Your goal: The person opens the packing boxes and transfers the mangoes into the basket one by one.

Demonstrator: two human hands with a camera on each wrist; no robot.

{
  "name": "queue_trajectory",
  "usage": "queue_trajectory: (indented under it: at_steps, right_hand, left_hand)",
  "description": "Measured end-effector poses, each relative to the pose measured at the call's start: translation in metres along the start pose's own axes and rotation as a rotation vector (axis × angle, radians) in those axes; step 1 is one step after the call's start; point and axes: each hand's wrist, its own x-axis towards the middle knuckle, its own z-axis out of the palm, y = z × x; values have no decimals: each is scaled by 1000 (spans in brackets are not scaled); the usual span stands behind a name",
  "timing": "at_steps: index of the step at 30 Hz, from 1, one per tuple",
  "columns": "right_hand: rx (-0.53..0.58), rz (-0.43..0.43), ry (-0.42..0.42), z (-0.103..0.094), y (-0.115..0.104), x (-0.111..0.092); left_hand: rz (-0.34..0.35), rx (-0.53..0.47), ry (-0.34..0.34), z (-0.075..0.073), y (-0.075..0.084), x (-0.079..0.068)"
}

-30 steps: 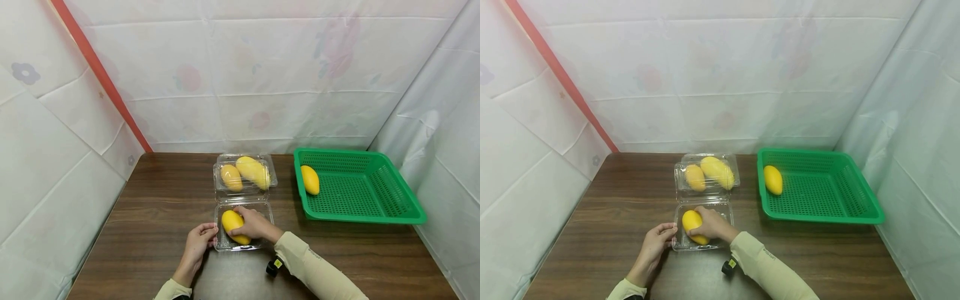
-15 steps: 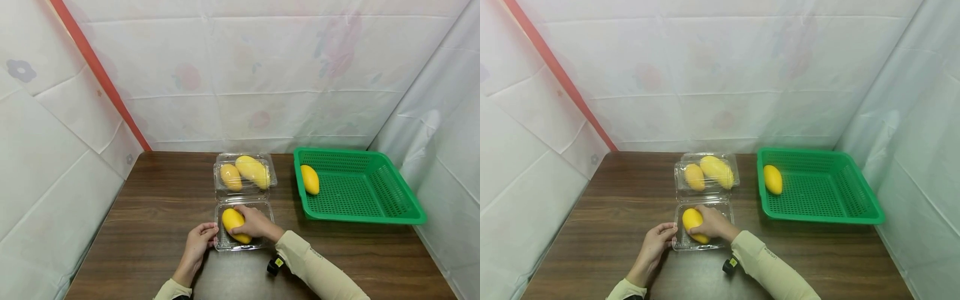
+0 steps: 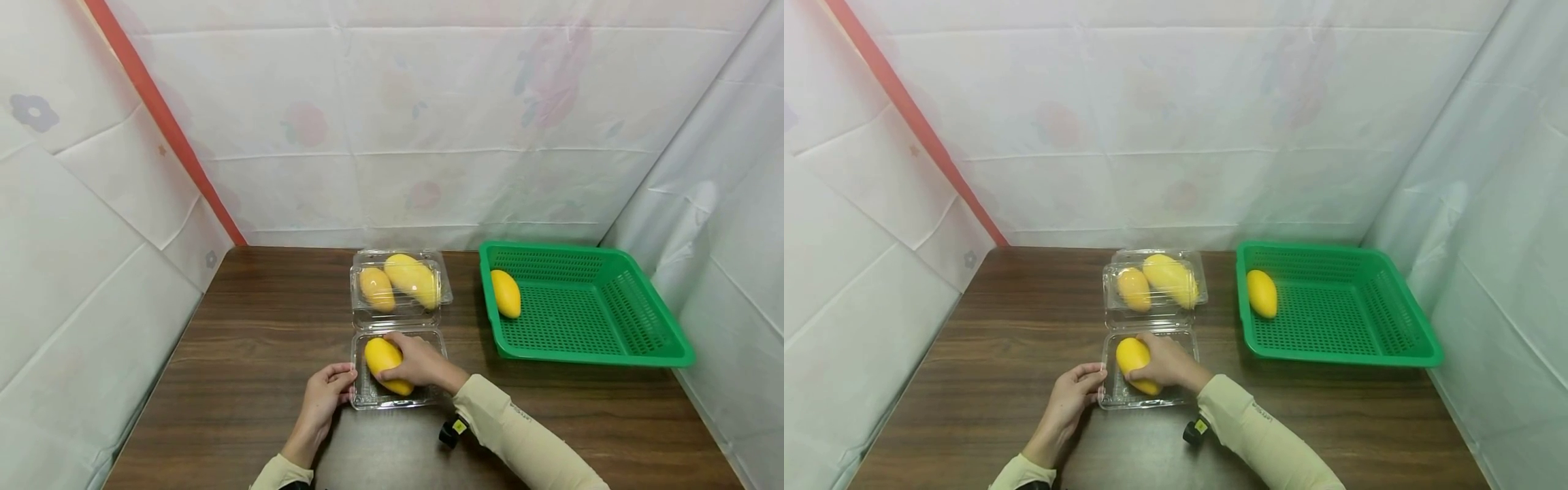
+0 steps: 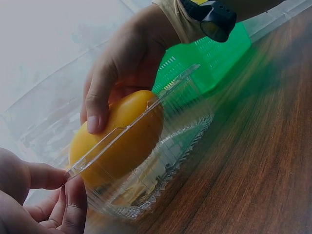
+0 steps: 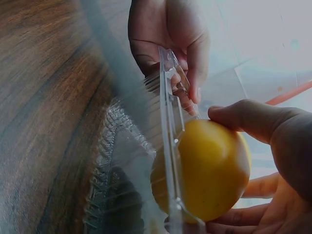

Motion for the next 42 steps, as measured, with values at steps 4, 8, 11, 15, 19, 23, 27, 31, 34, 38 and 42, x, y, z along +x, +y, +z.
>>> queue_trajectory:
  at_steps: [4,8,11,15,19,23,27,31,34,38,42]
  right_hand:
    - [-5,-2,3,-2,0,0]
    - [-1,-4,0,-5,-1,-1]
    - [4,-5,-1,-7,-1,-3]
    - [10,-8,-2,-10,-2,-4]
    - [19,-6,-4,-12,-1,-5]
    - [14,-14,-2,-15,-1,-6]
    - [17,-26,5,-20,-1,-7]
    - [40,-23,0,-25,-1,-7]
    - [44,-15,-4,-28,-2,-8]
    - [41,-5,5,-31,-3,-8]
    - [42,-16,15,-34,-4,-9]
  left_hand:
    - [4,-3,1,0,0,0]
    - [9,-9,1,1,0,0]
    - [10,-9,-1,1,0,0]
    - [9,-10,-1,0,1,-1]
    - [8,-16,0,0,1,-1]
    - [9,-20,2,1,1,-1]
    - [11,-20,2,1,1,-1]
    - [10,-17,3,1,0,-1]
    - [10,-19,3,0,0,-1]
    - [11,-17,2,0,0,-1]
    - [9,-13,2,0,-1,-1]
